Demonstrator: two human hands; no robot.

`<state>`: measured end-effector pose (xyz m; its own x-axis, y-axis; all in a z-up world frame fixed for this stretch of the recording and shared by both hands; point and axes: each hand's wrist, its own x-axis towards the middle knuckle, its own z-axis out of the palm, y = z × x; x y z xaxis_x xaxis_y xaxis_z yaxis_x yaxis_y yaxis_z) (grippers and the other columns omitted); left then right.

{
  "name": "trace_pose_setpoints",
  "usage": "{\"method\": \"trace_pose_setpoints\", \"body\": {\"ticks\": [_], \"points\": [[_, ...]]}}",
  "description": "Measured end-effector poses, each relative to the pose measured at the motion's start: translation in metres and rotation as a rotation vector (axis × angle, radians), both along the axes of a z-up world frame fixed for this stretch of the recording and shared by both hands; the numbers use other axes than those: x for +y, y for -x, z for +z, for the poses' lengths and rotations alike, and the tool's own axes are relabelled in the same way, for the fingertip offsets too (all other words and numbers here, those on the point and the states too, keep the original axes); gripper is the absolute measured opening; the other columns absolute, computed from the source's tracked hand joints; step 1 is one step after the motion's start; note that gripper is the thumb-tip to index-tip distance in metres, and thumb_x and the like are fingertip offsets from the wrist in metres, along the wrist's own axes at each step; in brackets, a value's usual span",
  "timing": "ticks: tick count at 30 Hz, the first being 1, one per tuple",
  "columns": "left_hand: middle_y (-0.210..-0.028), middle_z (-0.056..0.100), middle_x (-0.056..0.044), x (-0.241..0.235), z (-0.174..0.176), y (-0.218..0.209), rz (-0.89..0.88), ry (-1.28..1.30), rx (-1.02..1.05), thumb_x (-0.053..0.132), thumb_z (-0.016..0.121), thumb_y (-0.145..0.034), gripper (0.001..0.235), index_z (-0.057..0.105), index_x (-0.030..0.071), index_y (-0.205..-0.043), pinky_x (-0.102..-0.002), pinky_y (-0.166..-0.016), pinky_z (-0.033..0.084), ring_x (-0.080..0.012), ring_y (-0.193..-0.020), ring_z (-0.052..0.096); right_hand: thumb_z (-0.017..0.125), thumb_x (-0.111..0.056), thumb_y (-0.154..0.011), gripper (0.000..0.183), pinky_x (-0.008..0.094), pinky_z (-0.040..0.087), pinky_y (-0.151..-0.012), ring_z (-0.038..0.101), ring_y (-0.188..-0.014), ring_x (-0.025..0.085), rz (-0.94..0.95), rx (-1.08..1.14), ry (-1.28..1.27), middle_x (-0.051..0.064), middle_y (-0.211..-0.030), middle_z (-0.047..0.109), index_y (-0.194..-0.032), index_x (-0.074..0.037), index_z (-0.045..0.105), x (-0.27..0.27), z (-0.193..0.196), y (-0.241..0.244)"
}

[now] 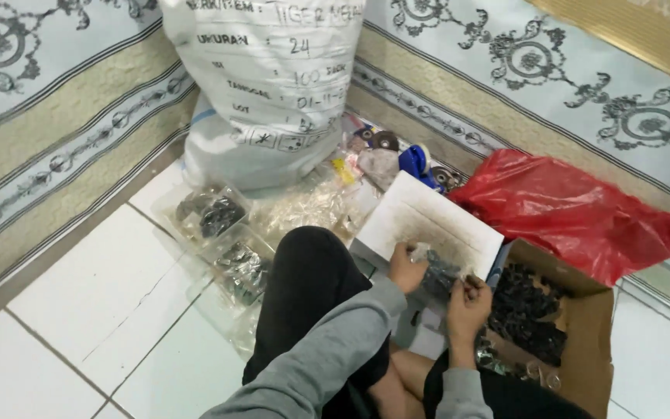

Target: Assembling small metal clips onto a white template board while sitting on the floor.

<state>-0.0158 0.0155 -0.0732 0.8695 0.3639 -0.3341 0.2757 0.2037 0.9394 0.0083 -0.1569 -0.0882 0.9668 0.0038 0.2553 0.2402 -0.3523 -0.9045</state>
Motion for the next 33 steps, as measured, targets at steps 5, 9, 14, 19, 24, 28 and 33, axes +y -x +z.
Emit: {"method": "trace_pose_setpoints", "body": {"ticks": [5, 9, 14, 19, 24, 28, 33], "points": [[-0.15, 0.052, -0.016, 0.021, 0.073, 0.032, 0.204, 0.218, 0.004, 0.027, 0.072, -0.081, 0.086, 0.033, 0.003, -0.154, -0.037, -0.112, 0.045, -0.0285, -0.135, 0.055, 0.069, -0.015, -0.099, 0.036, 0.025, 0.049, -0.09, 0.064, -0.094, 0.012, -0.008, 0.156, -0.085, 0.006, -0.097, 0.068, -0.131, 0.0, 0.062, 0.032, 0.062, 0.014], [-0.126, 0.068, -0.014, 0.061, 0.122, 0.068, 0.294, 0.318, -0.105, 0.018, 0.07, -0.085, 0.079, 0.038, 0.01, -0.156, -0.033, -0.089, 0.055, -0.0234, -0.106, 0.069, 0.068, -0.01, -0.098, 0.035, 0.033, 0.057, -0.089, 0.064, -0.1, 0.015, 0.062, 0.303, -0.256, 0.006, -0.106, 0.068, -0.132, -0.004, 0.06, 0.091, 0.12, 0.023], [-0.129, 0.058, -0.044, 0.152, 0.156, 0.136, 0.464, 0.168, -0.339, 0.005, 0.068, -0.091, 0.078, 0.027, -0.018, -0.153, -0.051, -0.101, 0.054, -0.0479, -0.125, 0.06, 0.069, -0.003, -0.1, 0.034, 0.038, 0.057, -0.071, 0.067, -0.086, 0.02, 0.367, 0.242, -0.279, 0.013, -0.096, 0.067, -0.131, 0.005, 0.058, 0.194, 0.133, 0.031], [-0.13, 0.062, -0.031, 0.269, 0.095, 0.179, 0.804, 0.181, -0.127, 0.018, 0.071, -0.093, 0.071, 0.041, -0.006, -0.152, -0.042, -0.08, 0.06, -0.0352, -0.118, 0.064, 0.071, 0.0, -0.093, 0.035, 0.034, 0.056, -0.081, 0.068, -0.094, 0.021, 0.747, 0.102, -0.083, 0.018, -0.103, 0.074, -0.128, 0.002, 0.065, 0.306, 0.106, 0.061], [-0.126, 0.067, -0.028, 0.369, 0.032, 0.205, 0.952, 0.123, -0.016, 0.018, 0.07, -0.095, 0.051, 0.057, -0.002, -0.14, -0.051, -0.083, 0.062, -0.042, -0.117, 0.067, 0.073, -0.025, -0.095, 0.035, 0.042, 0.063, -0.086, 0.073, -0.11, 0.031, 0.704, 0.14, 0.452, 0.017, -0.112, 0.076, -0.125, -0.007, 0.07, 0.319, 0.145, 0.115], [-0.161, 0.036, -0.028, 0.392, 0.048, 0.208, 1.114, 0.51, -0.223, 0.015, 0.068, -0.098, 0.079, 0.026, 0.008, -0.164, -0.066, -0.118, 0.024, -0.0458, -0.153, 0.029, 0.071, -0.022, -0.097, 0.028, 0.049, 0.06, -0.087, 0.073, -0.107, 0.038, 0.673, 0.14, 0.392, 0.023, -0.106, 0.076, -0.117, -0.003, 0.072, 0.317, 0.154, 0.115], [-0.157, 0.032, -0.03, 0.371, 0.057, 0.22, 1.033, -0.221, 0.245, 0.012, 0.065, -0.093, 0.08, 0.025, 0.003, -0.161, -0.061, -0.117, 0.037, -0.0466, -0.147, 0.035, 0.07, -0.022, -0.097, 0.027, 0.048, 0.06, -0.085, 0.074, -0.104, 0.037, 0.635, 0.135, 0.382, 0.022, -0.105, 0.077, -0.116, -0.003, 0.073, 0.318, 0.164, 0.122]]}}
